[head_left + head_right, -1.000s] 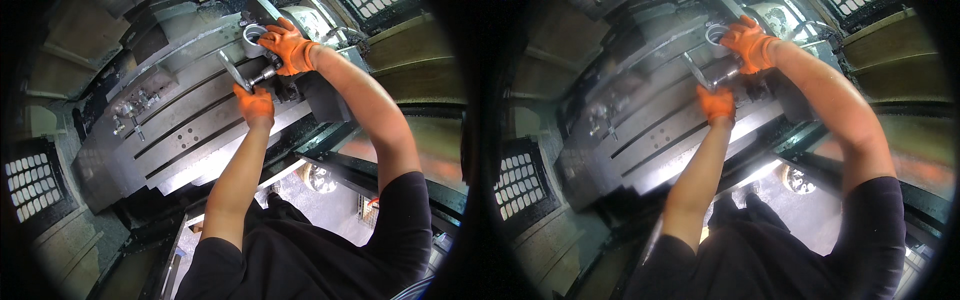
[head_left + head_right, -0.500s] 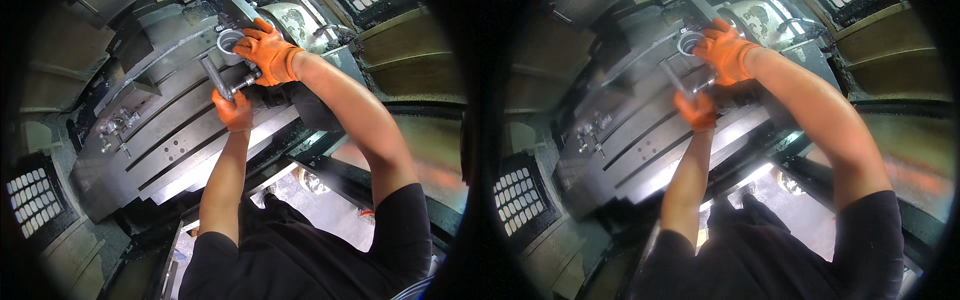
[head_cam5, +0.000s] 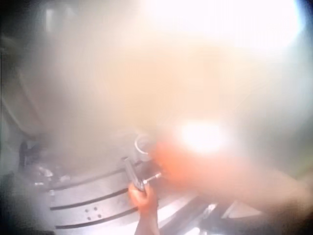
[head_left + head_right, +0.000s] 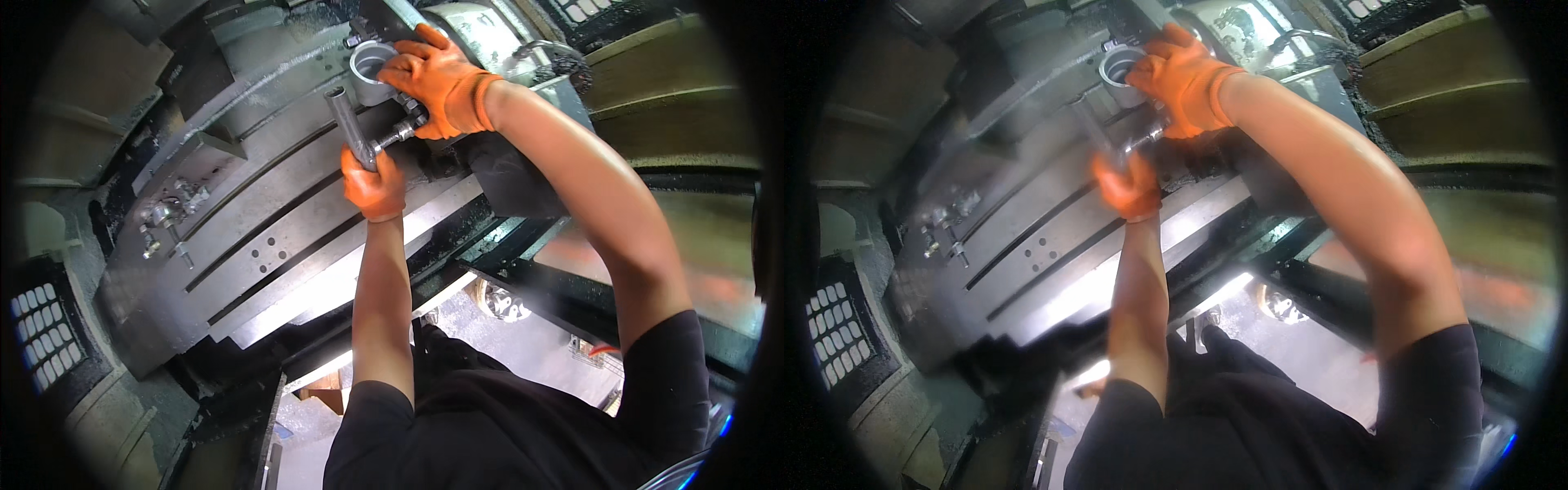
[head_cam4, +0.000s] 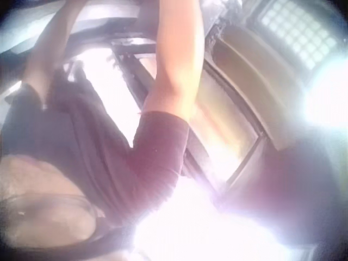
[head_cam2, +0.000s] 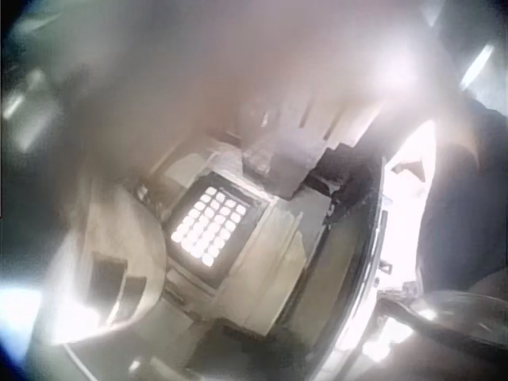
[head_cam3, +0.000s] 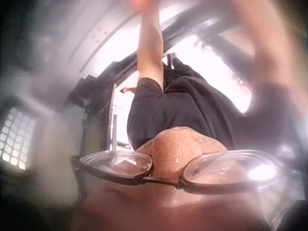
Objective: The person measures a cylindrical metal part with a dial gauge, then secures it in a CNC machine chuck using a wrench. After machining, the person removes the part and places it into a wire basket with other finished parts. The person then uses a pneumatic tool to deburr the part's edges.
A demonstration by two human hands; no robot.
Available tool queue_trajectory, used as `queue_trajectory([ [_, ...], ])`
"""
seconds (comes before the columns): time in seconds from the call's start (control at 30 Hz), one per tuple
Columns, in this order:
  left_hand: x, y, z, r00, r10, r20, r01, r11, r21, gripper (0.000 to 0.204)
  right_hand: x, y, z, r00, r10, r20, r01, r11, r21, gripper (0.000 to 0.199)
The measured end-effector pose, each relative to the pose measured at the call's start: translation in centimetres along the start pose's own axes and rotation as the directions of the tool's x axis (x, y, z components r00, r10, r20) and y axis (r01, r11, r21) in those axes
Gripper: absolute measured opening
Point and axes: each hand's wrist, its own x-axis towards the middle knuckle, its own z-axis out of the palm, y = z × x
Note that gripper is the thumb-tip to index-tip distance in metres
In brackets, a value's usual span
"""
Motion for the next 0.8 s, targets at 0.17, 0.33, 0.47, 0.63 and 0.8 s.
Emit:
queue_trajectory([
  [0.17, 1.0, 1.4, -1.5, 0.985, -0.175, 0.006, 0.172, 0.963, -0.206, 0.037, -0.3, -2.6, -2.0, 0.984, 0.167, 0.062, -0.162, 0.984, -0.076, 0.099],
  [0.33, -4.2, -2.0, -13.0, 0.975, -0.16, 0.157, 0.22, 0.815, -0.536, 0.042, -7.3, -14.3, -0.5, 0.67, 0.533, -0.517, -0.211, 0.804, 0.556, 0.066],
  [0.47, -13.7, 4.5, -19.3, 0.787, -0.254, 0.562, 0.169, 0.965, 0.2, 0.049, -19.3, -25.6, 5.5, 0.861, 0.482, 0.164, -0.301, 0.221, 0.928, 0.072],
  [0.63, -27.3, 5.7, -21.7, 0.406, -0.346, 0.846, 0.271, 0.93, 0.25, 0.047, -37.7, -35.8, 9.1, 0.755, 0.482, 0.444, -0.311, -0.334, 0.89, 0.048],
  [0.8, -37.8, 16.8, -13.6, 0.05, -0.089, 0.995, 0.175, 0.981, 0.079, 0.043, -56.2, -38.0, 5.3, 0.53, 0.691, 0.491, 0.119, -0.634, 0.764, 0.034],
])
